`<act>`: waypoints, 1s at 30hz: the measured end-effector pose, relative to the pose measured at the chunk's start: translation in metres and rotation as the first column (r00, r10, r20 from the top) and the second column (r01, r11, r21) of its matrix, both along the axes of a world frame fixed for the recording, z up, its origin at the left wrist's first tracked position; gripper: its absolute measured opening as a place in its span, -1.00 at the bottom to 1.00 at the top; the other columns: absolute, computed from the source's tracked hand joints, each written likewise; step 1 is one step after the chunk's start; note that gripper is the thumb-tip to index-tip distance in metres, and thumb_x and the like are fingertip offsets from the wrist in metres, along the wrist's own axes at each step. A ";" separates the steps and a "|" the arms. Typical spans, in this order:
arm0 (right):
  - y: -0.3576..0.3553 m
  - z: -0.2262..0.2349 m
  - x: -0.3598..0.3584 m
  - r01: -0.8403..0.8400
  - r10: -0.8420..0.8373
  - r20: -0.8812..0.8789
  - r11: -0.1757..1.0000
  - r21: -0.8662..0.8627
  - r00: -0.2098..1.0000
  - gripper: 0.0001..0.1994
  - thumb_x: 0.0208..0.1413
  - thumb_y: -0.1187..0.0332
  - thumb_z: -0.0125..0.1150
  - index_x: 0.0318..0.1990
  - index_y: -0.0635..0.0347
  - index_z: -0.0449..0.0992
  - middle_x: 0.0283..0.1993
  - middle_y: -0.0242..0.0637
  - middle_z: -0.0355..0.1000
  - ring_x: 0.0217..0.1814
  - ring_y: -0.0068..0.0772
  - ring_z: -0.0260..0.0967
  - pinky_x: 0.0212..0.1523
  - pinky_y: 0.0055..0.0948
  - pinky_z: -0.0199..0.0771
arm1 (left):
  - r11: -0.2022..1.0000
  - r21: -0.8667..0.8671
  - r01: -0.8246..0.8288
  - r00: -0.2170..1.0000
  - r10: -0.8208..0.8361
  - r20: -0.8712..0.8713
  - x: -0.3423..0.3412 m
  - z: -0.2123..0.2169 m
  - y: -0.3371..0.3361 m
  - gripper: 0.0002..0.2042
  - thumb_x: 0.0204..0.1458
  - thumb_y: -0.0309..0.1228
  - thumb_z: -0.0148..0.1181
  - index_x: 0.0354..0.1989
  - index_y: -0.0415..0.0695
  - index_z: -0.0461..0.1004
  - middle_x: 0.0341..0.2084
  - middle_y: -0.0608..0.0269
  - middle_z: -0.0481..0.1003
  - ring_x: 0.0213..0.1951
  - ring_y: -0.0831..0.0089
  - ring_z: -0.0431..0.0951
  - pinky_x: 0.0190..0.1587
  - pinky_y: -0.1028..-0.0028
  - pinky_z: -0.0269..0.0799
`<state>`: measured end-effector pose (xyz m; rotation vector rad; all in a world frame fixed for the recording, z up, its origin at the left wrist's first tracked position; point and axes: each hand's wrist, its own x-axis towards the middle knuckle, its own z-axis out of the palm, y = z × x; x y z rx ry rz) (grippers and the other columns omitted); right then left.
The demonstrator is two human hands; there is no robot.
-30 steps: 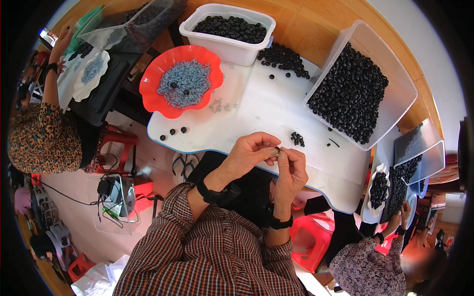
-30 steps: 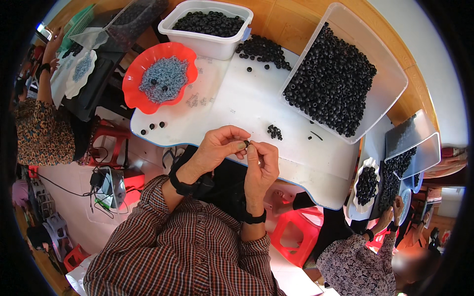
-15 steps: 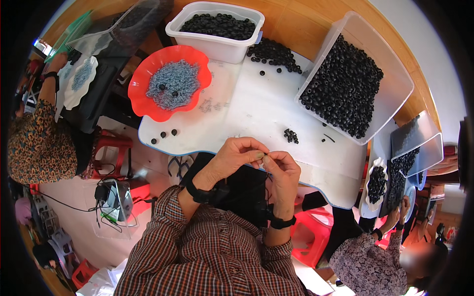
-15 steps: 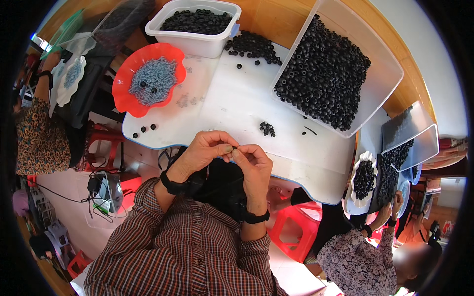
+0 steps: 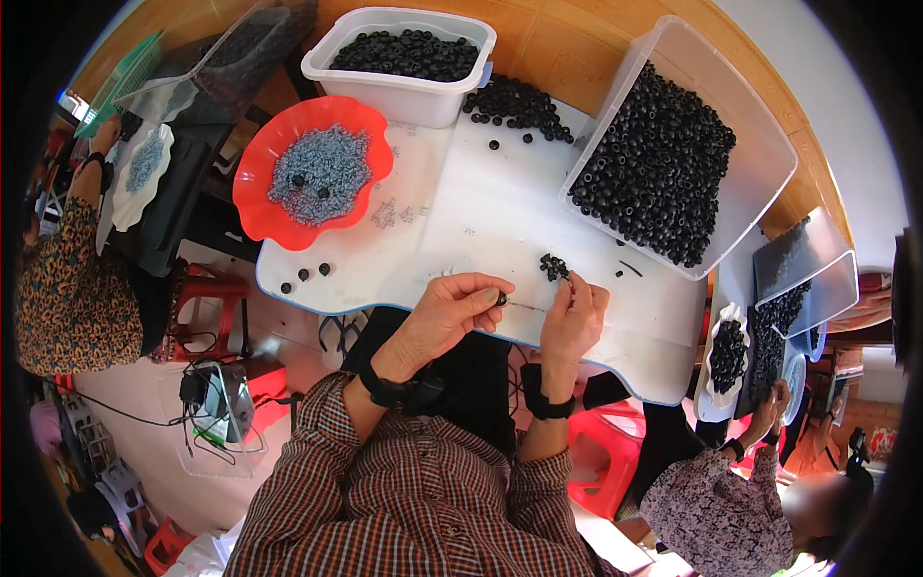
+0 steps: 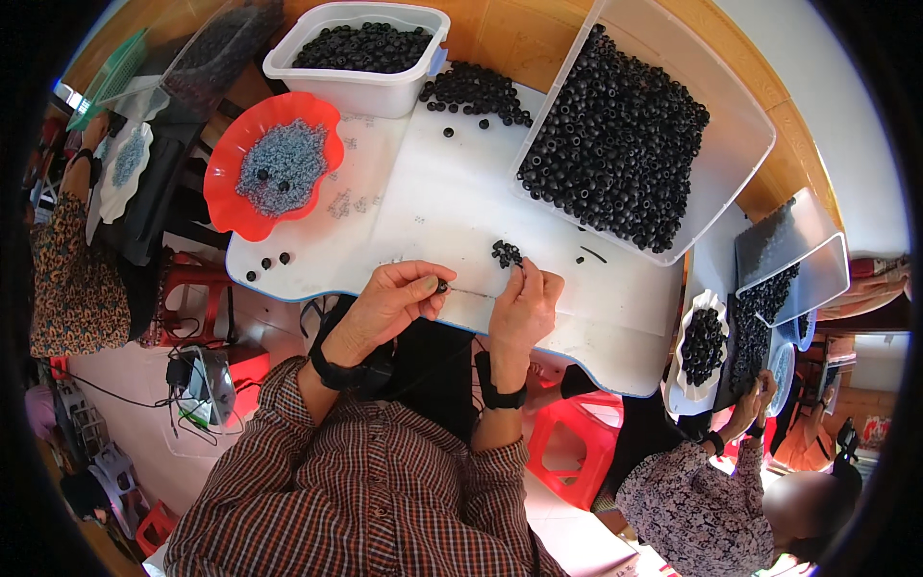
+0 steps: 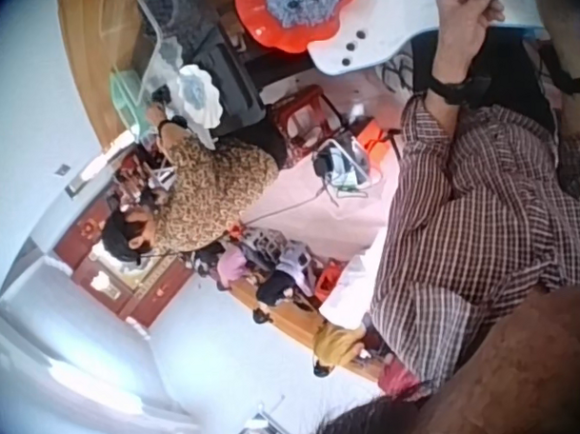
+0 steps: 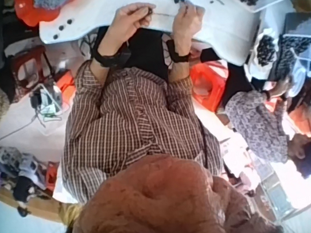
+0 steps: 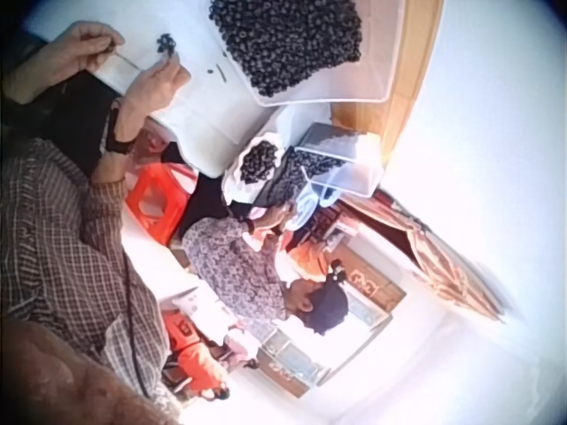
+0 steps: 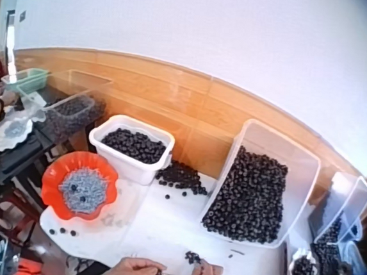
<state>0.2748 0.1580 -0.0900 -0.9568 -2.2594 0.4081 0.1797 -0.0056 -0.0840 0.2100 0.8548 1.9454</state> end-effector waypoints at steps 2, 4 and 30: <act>0.001 -0.001 0.000 0.004 -0.004 0.010 1.000 0.004 1.000 -0.86 0.13 0.39 0.17 -0.16 0.10 0.56 -0.20 -0.26 0.36 -0.35 -0.17 0.45 -0.35 -0.22 0.47 | 1.000 0.005 0.000 1.000 0.000 -0.001 0.000 -0.001 0.000 -0.75 0.23 -0.45 0.07 -0.02 -0.36 0.48 -0.32 0.21 0.52 -0.38 0.56 0.51 -0.28 0.56 0.49; 0.000 -0.002 0.000 0.005 -0.005 0.021 1.000 0.005 1.000 -0.86 0.13 0.39 0.17 -0.16 0.09 0.56 -0.19 -0.26 0.36 -0.34 -0.15 0.45 -0.35 -0.21 0.47 | 1.000 0.009 -0.003 1.000 0.003 -0.002 0.000 -0.001 0.000 -0.76 0.23 -0.45 0.07 -0.02 -0.36 0.47 -0.32 0.21 0.51 -0.38 0.55 0.51 -0.28 0.56 0.49; -0.058 0.051 0.001 -0.546 0.305 -0.501 0.704 -0.453 0.810 -0.88 0.11 0.62 0.17 -0.19 0.32 0.50 -0.27 -0.36 0.43 -0.30 -0.63 0.38 -0.28 -0.63 0.39 | 0.974 0.222 -0.049 0.992 0.022 0.124 0.006 -0.001 0.001 -0.77 0.25 -0.45 0.04 -0.03 -0.31 0.47 -0.28 0.21 0.53 -0.35 0.55 0.51 -0.22 0.54 0.48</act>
